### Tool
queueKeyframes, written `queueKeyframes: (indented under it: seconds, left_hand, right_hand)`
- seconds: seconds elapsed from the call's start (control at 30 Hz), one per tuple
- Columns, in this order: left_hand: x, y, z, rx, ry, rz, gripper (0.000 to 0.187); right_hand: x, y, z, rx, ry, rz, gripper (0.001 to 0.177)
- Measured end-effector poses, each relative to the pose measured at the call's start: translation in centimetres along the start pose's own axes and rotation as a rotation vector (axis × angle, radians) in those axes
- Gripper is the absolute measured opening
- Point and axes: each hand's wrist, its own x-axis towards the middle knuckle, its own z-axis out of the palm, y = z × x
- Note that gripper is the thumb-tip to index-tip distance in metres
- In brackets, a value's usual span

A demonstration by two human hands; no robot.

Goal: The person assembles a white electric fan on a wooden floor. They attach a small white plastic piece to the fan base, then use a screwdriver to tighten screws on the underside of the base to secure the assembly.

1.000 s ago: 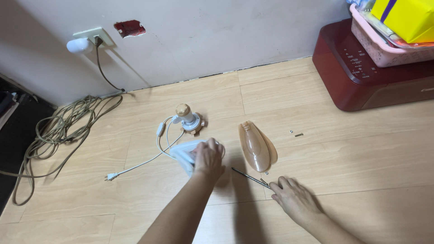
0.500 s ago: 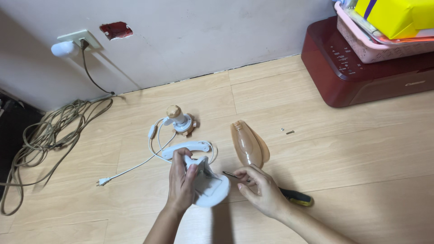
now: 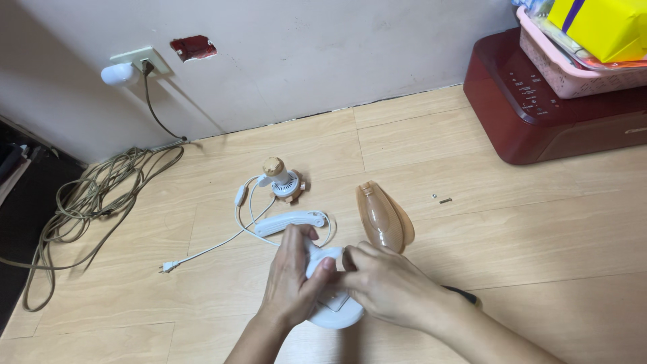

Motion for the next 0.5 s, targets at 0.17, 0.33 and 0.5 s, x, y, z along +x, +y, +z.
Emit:
queueKeyframes:
  seconds: [0.17, 0.33, 0.5]
  left_hand:
    - [1.5, 1.3, 1.2, 0.235, -0.172, -0.037, 0.065]
    - [3.3, 1.6, 2.1, 0.226, -0.354, -0.229, 0.071]
    - [4.5, 2.2, 2.5, 0.222, -0.421, -0.231, 0.074]
  right_hand:
    - [1.6, 0.5, 1.7, -0.357, -0.254, -0.062, 0.009]
    - [1.7, 1.7, 1.9, -0.296, -0.266, -0.099, 0.008]
    - [1.6, 2.8, 1.3, -0.08, -0.25, -0.039, 0.008]
